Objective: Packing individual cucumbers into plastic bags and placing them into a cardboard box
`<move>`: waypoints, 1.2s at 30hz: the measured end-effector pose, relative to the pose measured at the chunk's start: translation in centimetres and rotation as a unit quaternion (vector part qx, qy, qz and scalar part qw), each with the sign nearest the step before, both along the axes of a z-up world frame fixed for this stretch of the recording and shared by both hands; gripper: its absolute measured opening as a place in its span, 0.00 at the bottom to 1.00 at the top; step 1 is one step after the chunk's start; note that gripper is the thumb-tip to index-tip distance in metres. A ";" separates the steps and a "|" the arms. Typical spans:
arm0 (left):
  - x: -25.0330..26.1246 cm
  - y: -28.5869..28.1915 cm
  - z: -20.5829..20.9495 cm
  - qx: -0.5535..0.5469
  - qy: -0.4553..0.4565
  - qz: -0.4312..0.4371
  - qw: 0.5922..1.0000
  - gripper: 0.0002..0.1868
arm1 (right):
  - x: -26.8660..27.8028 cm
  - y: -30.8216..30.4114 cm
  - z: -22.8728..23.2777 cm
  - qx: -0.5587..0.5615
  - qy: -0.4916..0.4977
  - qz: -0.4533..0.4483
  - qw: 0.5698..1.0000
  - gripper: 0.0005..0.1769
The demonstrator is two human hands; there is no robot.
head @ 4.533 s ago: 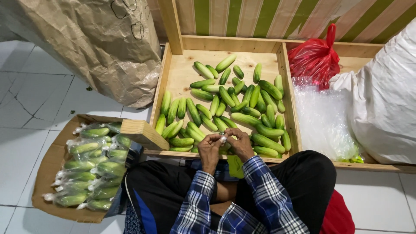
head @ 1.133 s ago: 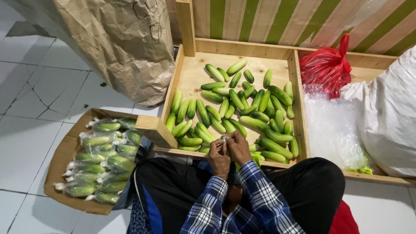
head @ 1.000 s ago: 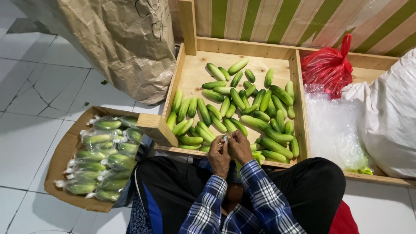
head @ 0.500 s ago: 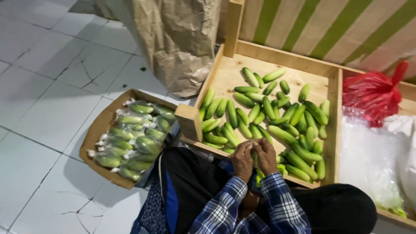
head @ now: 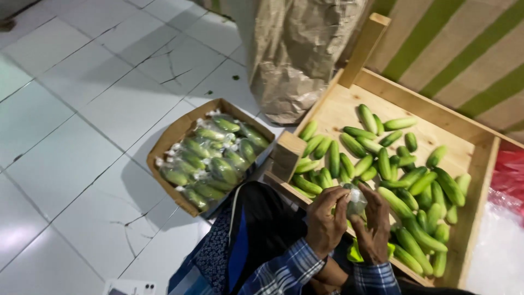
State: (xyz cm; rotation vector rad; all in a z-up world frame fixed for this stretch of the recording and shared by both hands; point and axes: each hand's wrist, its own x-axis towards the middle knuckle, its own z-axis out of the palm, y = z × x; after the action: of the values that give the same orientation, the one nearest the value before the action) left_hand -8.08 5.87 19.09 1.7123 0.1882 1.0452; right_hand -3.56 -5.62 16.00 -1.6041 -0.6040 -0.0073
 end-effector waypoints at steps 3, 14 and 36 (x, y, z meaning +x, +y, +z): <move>-2.4 2.4 3.1 -0.046 0.002 0.035 0.998 0.10 | -0.2 1.1 -1.1 -0.007 -0.001 0.076 0.997 0.47; -5.9 15.1 2.3 -0.392 0.029 0.095 0.915 0.12 | -1.2 13.8 -0.4 -0.054 0.122 0.099 0.986 0.30; -11.7 32.1 -14.4 -0.146 0.336 0.424 0.828 0.05 | -7.8 30.0 -16.5 -0.119 -0.395 0.029 0.911 0.07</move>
State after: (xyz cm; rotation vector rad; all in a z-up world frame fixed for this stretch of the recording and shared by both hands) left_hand -19.83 37.99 4.69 1.6472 1.6002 0.8782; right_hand -11.38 24.34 -0.47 -1.7977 -1.3150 -0.5848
